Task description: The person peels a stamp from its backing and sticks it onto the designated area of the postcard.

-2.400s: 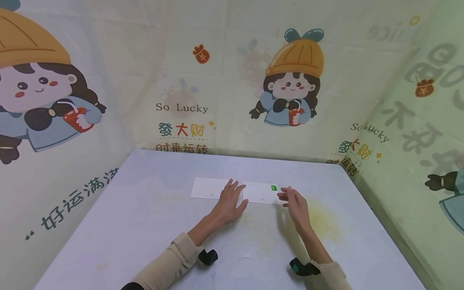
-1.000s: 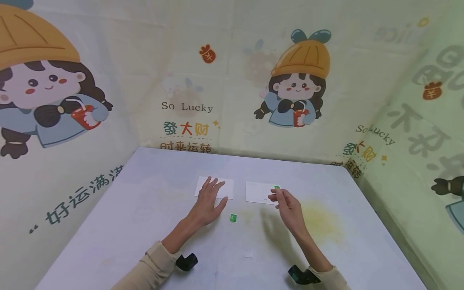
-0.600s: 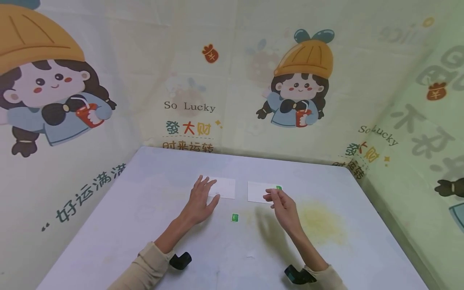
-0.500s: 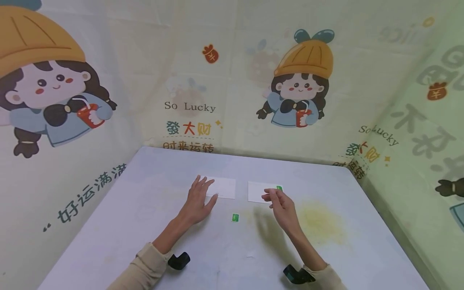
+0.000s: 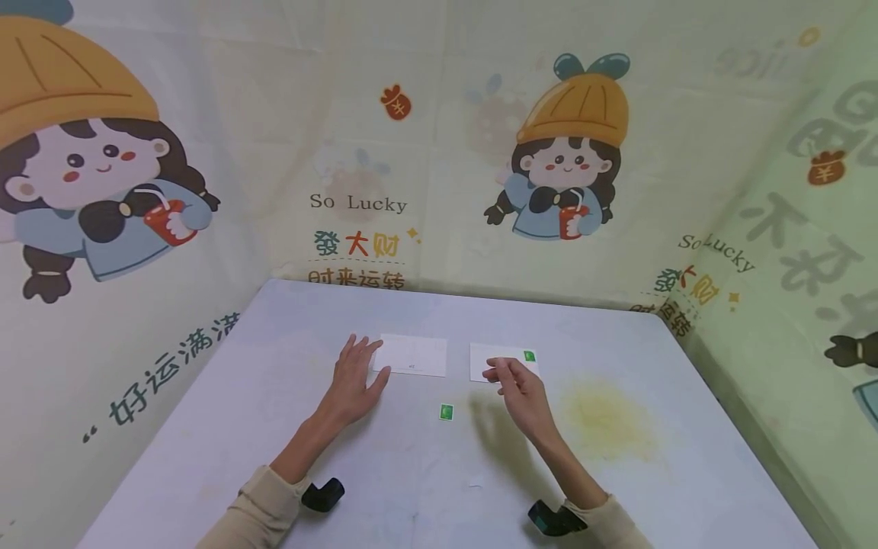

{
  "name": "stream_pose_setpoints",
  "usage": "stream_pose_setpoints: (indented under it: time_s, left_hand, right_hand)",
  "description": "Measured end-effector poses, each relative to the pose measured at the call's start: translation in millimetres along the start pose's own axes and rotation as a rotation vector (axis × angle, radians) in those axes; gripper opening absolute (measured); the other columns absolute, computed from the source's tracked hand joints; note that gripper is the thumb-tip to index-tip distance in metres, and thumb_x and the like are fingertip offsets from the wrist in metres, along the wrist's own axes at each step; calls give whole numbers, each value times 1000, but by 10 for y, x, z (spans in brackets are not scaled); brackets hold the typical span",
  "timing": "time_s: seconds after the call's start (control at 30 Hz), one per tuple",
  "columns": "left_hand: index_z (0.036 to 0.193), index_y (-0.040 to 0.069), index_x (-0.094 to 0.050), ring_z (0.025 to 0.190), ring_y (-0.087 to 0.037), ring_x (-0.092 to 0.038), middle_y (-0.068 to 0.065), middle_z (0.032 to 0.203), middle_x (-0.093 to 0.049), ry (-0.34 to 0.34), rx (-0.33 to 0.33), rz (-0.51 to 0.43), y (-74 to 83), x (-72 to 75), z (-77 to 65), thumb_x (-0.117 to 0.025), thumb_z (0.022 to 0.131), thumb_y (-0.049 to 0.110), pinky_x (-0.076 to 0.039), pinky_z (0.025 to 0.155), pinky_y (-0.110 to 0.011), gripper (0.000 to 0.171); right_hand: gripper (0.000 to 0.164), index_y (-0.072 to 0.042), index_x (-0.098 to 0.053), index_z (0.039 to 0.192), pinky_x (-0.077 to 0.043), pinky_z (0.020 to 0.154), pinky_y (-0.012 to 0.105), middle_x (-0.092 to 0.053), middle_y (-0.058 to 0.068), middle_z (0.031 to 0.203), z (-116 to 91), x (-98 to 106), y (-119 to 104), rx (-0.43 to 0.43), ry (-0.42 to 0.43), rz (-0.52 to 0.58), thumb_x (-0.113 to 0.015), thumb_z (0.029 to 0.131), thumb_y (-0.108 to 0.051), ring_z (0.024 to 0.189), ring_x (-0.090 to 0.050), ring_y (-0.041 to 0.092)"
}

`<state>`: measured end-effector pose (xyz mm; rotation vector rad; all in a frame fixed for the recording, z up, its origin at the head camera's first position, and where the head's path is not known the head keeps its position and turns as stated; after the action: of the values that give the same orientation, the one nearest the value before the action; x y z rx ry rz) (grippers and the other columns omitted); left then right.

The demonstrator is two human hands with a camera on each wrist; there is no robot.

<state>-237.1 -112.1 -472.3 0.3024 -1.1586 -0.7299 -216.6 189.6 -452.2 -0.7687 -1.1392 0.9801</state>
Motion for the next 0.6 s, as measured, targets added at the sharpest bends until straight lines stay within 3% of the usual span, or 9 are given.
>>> stream_pose_setpoints:
  time_s: [0.33,0.6]
  left_hand:
    - [139,-8,-52,145,-52,-30,-32,142,-53,21,-17,17,-125,18,1,-65,97,19,-24,117,-66,51]
    - [138,-9,-52,145,-52,-30,-35,142,-51,0,12,38,-231,-32,19,-64,97,18,-25,116,-66,51]
  right_hand:
    - [31,-8,-71,116,-54,77,25,-76,11,103,-54,-85,1,-27,-18,30,-54,108,-32,101,-69,24]
    - [31,-5,-72,114,-54,76,25,-77,1,99,-70,-145,20,-13,-38,-28,-57,106,-32,97,-70,19]
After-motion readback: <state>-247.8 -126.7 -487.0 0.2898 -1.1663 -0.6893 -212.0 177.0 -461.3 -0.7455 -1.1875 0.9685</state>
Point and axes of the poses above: each hand's wrist, its own z-axis towards the middle knuckle, its own x-axis out of the back of the hand, y = z × x, the point moved 3 cm from there along z, towards the middle knuckle
